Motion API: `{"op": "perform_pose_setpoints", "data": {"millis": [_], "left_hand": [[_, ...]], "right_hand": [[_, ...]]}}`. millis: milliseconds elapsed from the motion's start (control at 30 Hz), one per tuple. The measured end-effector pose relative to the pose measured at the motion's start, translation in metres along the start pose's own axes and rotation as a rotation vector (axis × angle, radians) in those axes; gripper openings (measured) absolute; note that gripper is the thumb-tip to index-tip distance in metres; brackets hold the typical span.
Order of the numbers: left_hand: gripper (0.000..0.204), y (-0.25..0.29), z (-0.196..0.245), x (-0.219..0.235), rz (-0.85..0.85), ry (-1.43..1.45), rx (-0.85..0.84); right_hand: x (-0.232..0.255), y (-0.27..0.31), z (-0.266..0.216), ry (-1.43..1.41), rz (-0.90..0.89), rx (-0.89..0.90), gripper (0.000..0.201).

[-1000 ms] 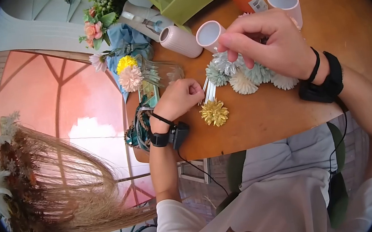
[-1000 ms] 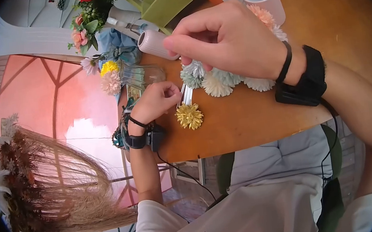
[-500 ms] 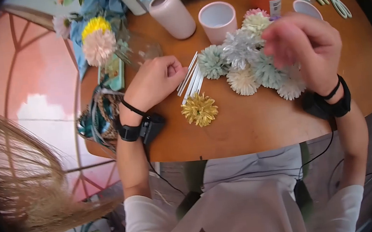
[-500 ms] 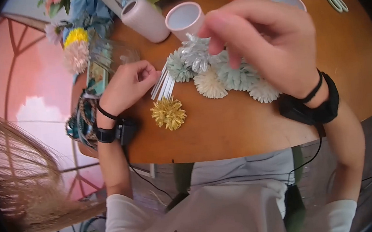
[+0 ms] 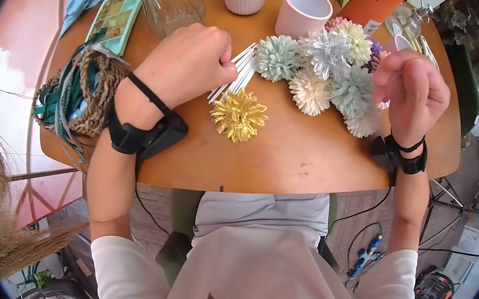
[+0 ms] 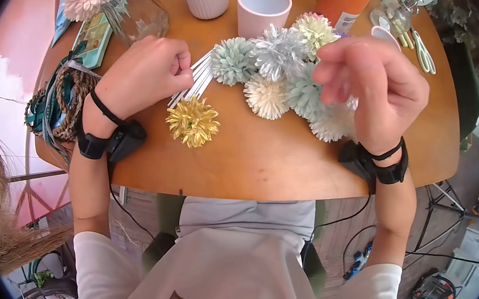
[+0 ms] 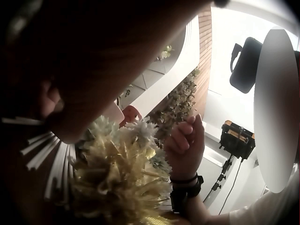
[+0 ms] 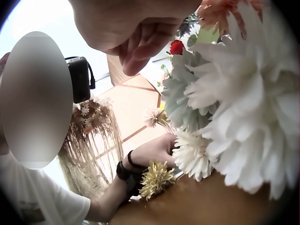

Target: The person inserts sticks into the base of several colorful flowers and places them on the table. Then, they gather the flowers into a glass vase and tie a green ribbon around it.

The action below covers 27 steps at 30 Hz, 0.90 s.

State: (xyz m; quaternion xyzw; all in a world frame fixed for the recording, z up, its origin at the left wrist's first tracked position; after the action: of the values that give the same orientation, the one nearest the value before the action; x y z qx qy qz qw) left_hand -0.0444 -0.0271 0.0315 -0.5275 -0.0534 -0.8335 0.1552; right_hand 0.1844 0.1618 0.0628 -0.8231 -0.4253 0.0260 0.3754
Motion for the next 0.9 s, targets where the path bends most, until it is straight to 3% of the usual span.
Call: {"op": "perform_pose_setpoints", "data": {"millis": [300,600,700,800,900], "left_hand": [[0.012,0.002,-0.003,0.000,-0.009,0.018,-0.020],[0.012,-0.001,0.003,0.014,-0.110,0.353,0.031],[0.009,-0.003,0.002,0.011,-0.110,0.418,-0.030],[0.007,-0.003,0.016,0.017,-0.153,0.724,-0.039],[0.006,-0.001,0.027,0.015,-0.185,0.970,-0.112]], "right_hand": [[-0.001,0.001,0.000,-0.008,-0.002,-0.015,0.029],[-0.003,-0.001,-0.006,0.037,-0.021,-0.013,0.027],[-0.003,0.000,-0.007,0.059,-0.039,-0.018,0.023],[-0.006,-0.004,-0.008,0.092,-0.081,0.035,0.018],[-0.011,-0.006,-0.013,0.138,-0.128,-0.030,0.009]]}}
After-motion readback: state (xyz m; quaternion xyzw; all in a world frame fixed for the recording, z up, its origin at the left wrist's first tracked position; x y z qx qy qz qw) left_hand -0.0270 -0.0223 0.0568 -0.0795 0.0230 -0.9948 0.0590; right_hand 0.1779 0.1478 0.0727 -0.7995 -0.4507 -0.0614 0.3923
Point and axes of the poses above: each hand's wrist, its own y-axis away from the middle knuckle, its own x-axis out of the back of the hand, z = x × y, the point moved 2 cm from there along -y, towards the middle knuckle, and after that the axes turned 7 degrees about y, right-handed, at the moved point
